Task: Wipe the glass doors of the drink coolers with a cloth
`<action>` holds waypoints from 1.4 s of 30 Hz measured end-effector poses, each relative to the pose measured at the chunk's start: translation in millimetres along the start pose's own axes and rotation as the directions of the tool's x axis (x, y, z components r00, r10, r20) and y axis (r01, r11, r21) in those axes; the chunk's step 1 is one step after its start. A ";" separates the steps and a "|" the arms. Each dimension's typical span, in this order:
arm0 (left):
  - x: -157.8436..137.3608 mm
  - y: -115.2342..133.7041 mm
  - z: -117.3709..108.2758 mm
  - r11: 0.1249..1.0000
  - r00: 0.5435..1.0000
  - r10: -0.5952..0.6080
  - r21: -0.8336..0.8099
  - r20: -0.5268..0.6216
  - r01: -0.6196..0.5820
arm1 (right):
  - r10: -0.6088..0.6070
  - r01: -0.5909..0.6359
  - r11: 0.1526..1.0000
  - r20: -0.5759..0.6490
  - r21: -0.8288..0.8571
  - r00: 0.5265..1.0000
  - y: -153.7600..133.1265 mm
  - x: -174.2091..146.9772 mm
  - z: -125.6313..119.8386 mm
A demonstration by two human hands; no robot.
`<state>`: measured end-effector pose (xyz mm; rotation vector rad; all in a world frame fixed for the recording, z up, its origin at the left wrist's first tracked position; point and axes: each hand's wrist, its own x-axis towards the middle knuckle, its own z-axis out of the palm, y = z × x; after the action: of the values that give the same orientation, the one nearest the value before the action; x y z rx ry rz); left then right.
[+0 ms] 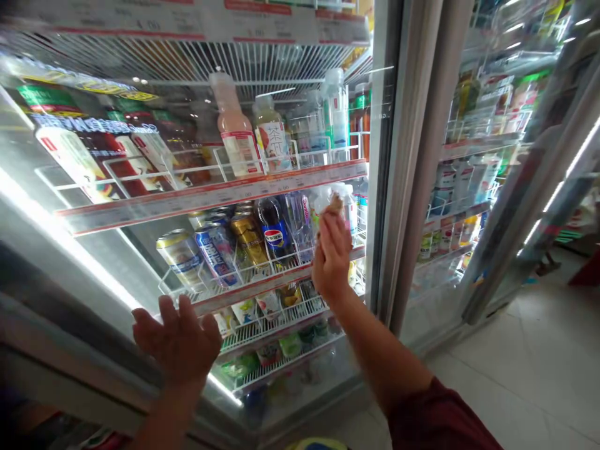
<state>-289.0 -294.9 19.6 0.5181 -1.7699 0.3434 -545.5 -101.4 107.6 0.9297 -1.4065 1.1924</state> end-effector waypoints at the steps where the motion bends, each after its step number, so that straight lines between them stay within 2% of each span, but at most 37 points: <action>1: 0.6 0.6 -0.2 1.000 1.000 0.005 0.012 -0.004 -0.005 | 0.050 -0.050 0.999 -0.057 0.002 0.997 0.1 1.4 1.7; 3: 2.2 1.8 -0.7 0.999 1.000 0.025 0.036 -0.011 -0.024 | 0.063 -0.061 0.998 -0.050 0.030 0.997 -16.2 -11.5 6.1; 5: 3.3 2.4 -1.4 0.998 0.999 0.044 0.049 -0.012 -0.043 | -0.070 0.063 0.995 0.081 0.083 0.994 -44.2 -38.3 9.2; 6: 3.5 2.5 -1.7 0.997 0.999 0.049 0.057 -0.012 -0.049 | -0.202 0.183 0.975 0.162 0.125 0.966 -57.1 -52.1 9.4; 8: 3.0 2.1 -2.1 0.996 0.999 0.050 0.070 -0.007 -0.049 | -0.444 0.393 0.893 0.288 0.217 0.849 -70.8 -71.3 6.7; 9: 2.5 1.8 -2.1 0.996 0.999 0.042 0.075 -0.001 -0.042 | -0.508 0.445 0.860 0.327 0.251 0.797 -69.6 -74.3 3.8; 10: 2.0 1.6 -2.0 0.996 1.000 0.030 0.080 0.008 -0.031 | -0.518 0.449 0.854 0.345 0.263 0.783 -63.0 -72.5 0.2; 11: 1.6 1.5 -2.0 0.996 1.000 0.019 0.081 0.016 -0.020 | -0.475 0.408 0.877 0.345 0.253 0.810 -52.3 -66.6 -3.6; 12: 1.5 1.8 -2.1 0.997 1.000 0.012 0.082 0.020 -0.013 | -0.391 0.333 0.916 0.318 0.222 0.864 -39.0 -57.7 -7.2; 14: 2.4 3.2 -2.6 0.996 1.000 0.016 0.093 0.022 -0.018 | -0.175 0.149 0.978 0.186 0.144 0.967 -13.7 -37.8 -11.8; 15: 3.4 4.2 -3.1 0.994 0.999 0.028 0.102 0.015 -0.029 | -0.079 0.067 0.992 0.108 0.111 0.991 -5.5 -30.4 -12.2; 17: 5.7 6.2 -4.2 0.991 0.998 0.055 0.120 0.006 -0.055 | 0.022 -0.023 0.997 0.011 0.072 1.000 -4.1 -27.6 -9.1; 19: 7.4 7.4 -5.1 0.990 0.998 0.070 0.120 0.004 -0.070 | 0.006 -0.009 0.998 0.036 0.068 0.999 -21.6 -43.5 -2.9; 21: 7.7 7.3 -5.4 0.992 0.997 0.071 0.100 0.000 -0.071 | -0.125 0.108 0.988 0.152 0.114 0.980 -47.0 -70.6 2.4; 23: 6.7 6.0 -5.2 0.995 0.998 0.065 0.078 -0.001 -0.065 | -0.330 0.278 0.937 0.278 0.211 0.902 -64.1 -95.2 3.5; 25: 4.6 4.2 -4.6 0.996 0.998 0.057 0.066 0.002 -0.057 | -0.449 0.366 0.887 0.344 0.281 0.824 -61.1 -105.9 -1.4; 26: 3.5 3.4 -4.2 0.997 0.999 0.051 0.064 0.009 -0.052 | -0.452 0.368 0.886 0.351 0.282 0.820 -51.3 -104.8 -6.0; 28: 1.2 2.2 -3.5 0.996 0.999 0.037 0.079 0.023 -0.039 | -0.352 0.299 0.932 0.306 0.205 0.885 -20.5 -92.6 -17.4; 30: -0.2 2.4 -3.1 0.994 0.999 0.021 0.111 0.037 -0.025 | -0.189 0.174 0.980 0.178 0.094 0.966 12.7 -75.1 -27.6; 31: -0.4 2.9 -3.1 0.992 0.999 0.016 0.127 0.038 -0.021 | -0.109 0.103 0.993 0.108 0.054 0.988 25.1 -68.0 -30.6; 33: 0.3 4.9 -3.6 0.989 0.999 0.015 0.146 0.033 -0.020 | -0.003 0.002 1.000 0.022 0.028 1.000 34.6 -64.1 -30.6; 34: 1.2 6.1 -4.2 0.988 0.999 0.026 0.150 0.026 -0.029 | 0.013 -0.013 0.999 0.018 0.034 1.000 30.7 -68.7 -27.8; 36: 3.5 8.6 -5.7 0.985 0.998 0.069 0.157 0.010 -0.070 | -0.030 0.022 0.997 0.102 0.071 0.994 8.4 -91.1 -18.4; 38: 5.7 10.6 -7.3 0.981 0.995 0.103 0.167 0.002 -0.102 | -0.168 0.133 0.979 0.236 0.158 0.957 -23.4 -123.8 -8.1; 40: 7.2 11.6 -9.0 0.982 0.994 0.107 0.156 0.009 -0.107 | -0.373 0.286 0.913 0.316 0.291 0.872 -50.7 -153.9 -1.5; 42: 8.3 11.3 -11.1 0.989 0.996 0.080 0.123 0.024 -0.083 | -0.513 0.380 0.840 0.341 0.388 0.788 -62.9 -168.7 -0.9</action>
<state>-287.2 -281.1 30.9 0.5394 -1.7995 0.5099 -455.3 -123.3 -46.7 1.7324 -1.2387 0.8636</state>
